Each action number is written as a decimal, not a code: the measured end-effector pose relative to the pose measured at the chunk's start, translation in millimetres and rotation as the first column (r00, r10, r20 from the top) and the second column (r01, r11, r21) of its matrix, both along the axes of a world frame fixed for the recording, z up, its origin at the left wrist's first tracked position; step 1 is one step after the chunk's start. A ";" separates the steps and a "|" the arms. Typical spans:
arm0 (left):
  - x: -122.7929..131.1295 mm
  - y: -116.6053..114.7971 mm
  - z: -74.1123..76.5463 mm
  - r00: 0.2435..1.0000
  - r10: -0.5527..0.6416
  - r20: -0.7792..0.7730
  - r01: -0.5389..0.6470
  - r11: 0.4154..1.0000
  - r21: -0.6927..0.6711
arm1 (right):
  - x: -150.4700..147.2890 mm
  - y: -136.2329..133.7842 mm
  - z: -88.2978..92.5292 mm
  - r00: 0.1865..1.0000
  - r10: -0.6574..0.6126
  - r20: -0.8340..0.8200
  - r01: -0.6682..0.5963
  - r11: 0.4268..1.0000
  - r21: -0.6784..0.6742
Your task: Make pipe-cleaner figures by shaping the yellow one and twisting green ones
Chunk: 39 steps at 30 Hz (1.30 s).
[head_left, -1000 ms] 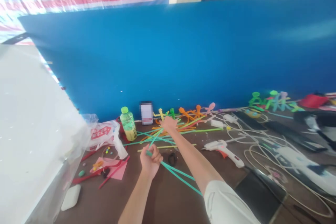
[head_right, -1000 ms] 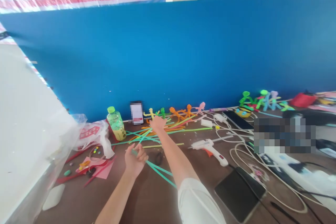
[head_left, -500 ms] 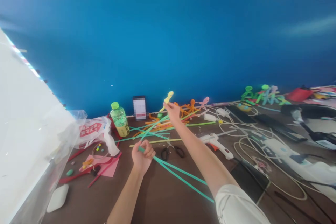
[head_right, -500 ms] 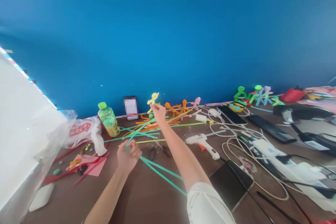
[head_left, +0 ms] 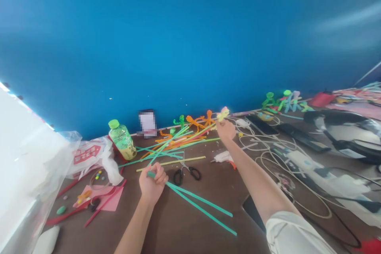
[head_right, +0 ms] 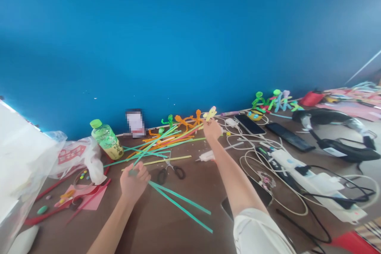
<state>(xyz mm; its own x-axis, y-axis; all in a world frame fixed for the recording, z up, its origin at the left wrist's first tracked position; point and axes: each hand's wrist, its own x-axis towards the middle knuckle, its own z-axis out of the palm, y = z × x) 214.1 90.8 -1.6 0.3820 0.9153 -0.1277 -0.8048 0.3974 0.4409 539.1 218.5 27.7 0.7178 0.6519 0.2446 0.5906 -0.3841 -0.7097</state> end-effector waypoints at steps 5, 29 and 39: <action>-0.2 0.9 1.8 1.000 0.005 -0.006 -0.005 1.000 -0.001 | -6.7 9.6 -14.1 0.998 0.042 0.038 -0.037 0.992 -0.122; 7.7 6.4 -15.4 0.970 0.175 -0.167 -0.176 0.984 0.004 | -189.4 -149.5 -41.0 0.299 0.768 -0.567 -0.741 0.561 0.369; 4.0 1.3 -14.1 0.957 0.151 -0.247 -0.147 0.988 0.034 | -178.3 -158.2 -34.6 0.417 0.903 -0.104 -0.880 0.430 0.203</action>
<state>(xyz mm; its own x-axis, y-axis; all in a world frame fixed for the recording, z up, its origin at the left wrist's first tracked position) 218.2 92.0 -15.6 0.1988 0.9620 -0.1869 -0.7187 0.2728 0.6395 360.7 60.3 -6.9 -0.2183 0.9301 0.2955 0.4227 0.3630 -0.8304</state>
